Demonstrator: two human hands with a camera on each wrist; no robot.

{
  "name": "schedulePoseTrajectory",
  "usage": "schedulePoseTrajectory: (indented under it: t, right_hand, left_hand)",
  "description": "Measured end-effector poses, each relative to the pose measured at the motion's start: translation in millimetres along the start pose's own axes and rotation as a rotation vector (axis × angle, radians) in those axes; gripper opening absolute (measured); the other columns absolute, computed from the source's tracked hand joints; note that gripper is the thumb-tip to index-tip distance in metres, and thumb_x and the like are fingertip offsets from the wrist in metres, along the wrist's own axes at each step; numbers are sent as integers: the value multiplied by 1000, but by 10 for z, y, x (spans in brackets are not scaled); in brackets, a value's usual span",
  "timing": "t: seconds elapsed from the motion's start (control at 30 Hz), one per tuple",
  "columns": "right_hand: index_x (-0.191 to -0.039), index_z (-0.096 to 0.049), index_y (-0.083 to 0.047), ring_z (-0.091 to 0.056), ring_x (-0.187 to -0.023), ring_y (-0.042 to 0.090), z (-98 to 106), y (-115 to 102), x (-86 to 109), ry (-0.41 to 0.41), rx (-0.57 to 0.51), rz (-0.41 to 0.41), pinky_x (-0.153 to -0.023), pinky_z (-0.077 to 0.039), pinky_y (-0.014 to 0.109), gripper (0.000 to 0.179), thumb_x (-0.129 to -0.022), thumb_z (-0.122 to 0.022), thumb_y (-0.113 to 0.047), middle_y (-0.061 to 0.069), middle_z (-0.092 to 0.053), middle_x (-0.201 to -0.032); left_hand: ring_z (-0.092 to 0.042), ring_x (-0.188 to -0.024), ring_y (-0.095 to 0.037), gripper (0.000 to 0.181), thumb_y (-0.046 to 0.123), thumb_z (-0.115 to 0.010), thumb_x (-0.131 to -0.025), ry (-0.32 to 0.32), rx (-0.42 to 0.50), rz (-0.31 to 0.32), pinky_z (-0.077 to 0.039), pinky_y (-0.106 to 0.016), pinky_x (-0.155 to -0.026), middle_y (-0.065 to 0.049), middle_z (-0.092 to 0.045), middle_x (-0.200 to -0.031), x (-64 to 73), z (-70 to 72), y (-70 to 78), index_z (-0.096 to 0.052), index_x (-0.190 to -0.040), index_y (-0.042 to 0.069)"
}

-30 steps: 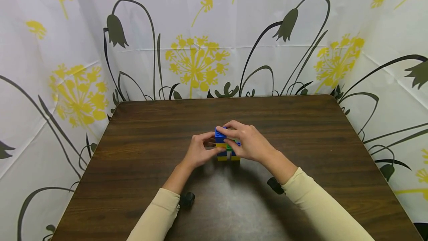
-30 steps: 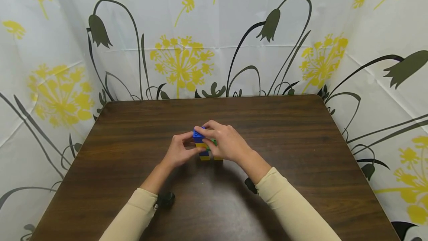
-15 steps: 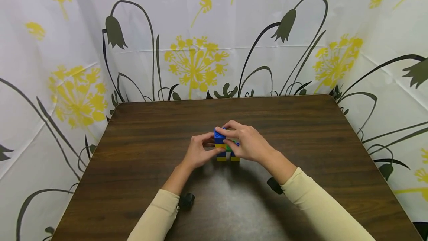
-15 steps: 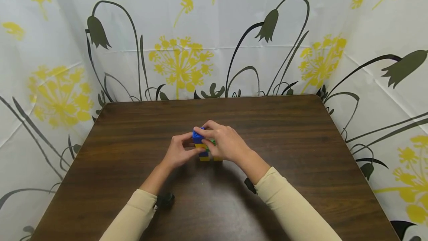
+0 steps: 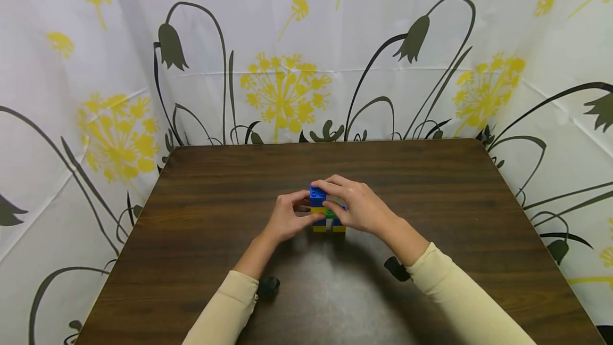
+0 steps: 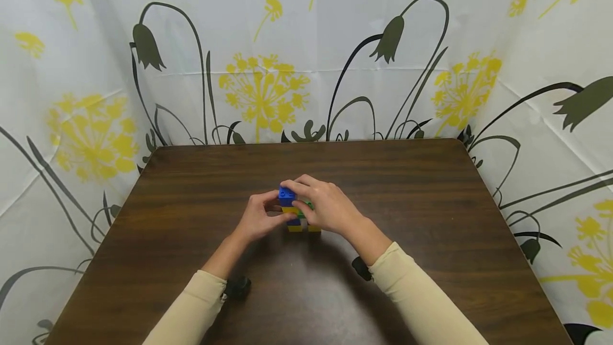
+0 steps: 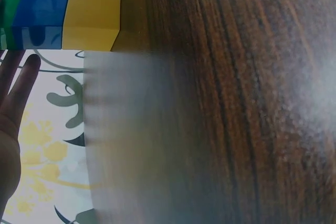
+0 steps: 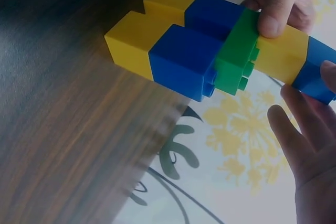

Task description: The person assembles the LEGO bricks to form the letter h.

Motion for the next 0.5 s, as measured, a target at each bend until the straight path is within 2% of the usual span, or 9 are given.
schedulePoseTrajectory:
  t: [0.17,0.33,0.43,0.5]
  right_hand:
    - [-139,-57,-16,-66,-91,17,17,8,-2,7,10,8,-72,-55,26,53,-89,-74,-11,0,-60,-123]
    - [-145,-51,-17,-66,-94,17,23,25,22,16,-6,15,-72,-56,27,61,-89,-74,-10,2,-61,-126]
    - [-148,-47,-17,-65,-91,17,30,47,42,16,-21,15,-69,-56,29,65,-89,-74,-11,5,-62,-126]
    - [-148,-45,-19,-65,-92,17,45,75,59,16,-33,4,-69,-56,30,67,-89,-74,-10,5,-62,-125]
  left_hand:
    - [-70,-93,-33,38,0,-81,-78,-5,-20,-1,-58,-42,-78,-16,-71,-107,-21,12,11,-67,-114,-3]
    - [-69,-94,-35,39,0,-81,-79,-21,-21,28,-58,-45,-79,-18,-70,-108,-13,1,-11,-66,-114,-4]
    - [-69,-95,-36,38,0,-80,-79,-20,-6,56,-57,-47,-80,-18,-70,-108,-8,-6,-46,-66,-114,-5]
    - [-69,-95,-35,39,0,-81,-79,-13,-4,84,-57,-47,-80,-18,-70,-109,-2,-18,-156,-66,-114,-4]
Point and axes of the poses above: each hand's wrist, its own x-axis away from the middle knuckle, its own z-axis out of the back of the hand, y = z × x, the point moved 9 cm from there along -x, towards the middle knuckle
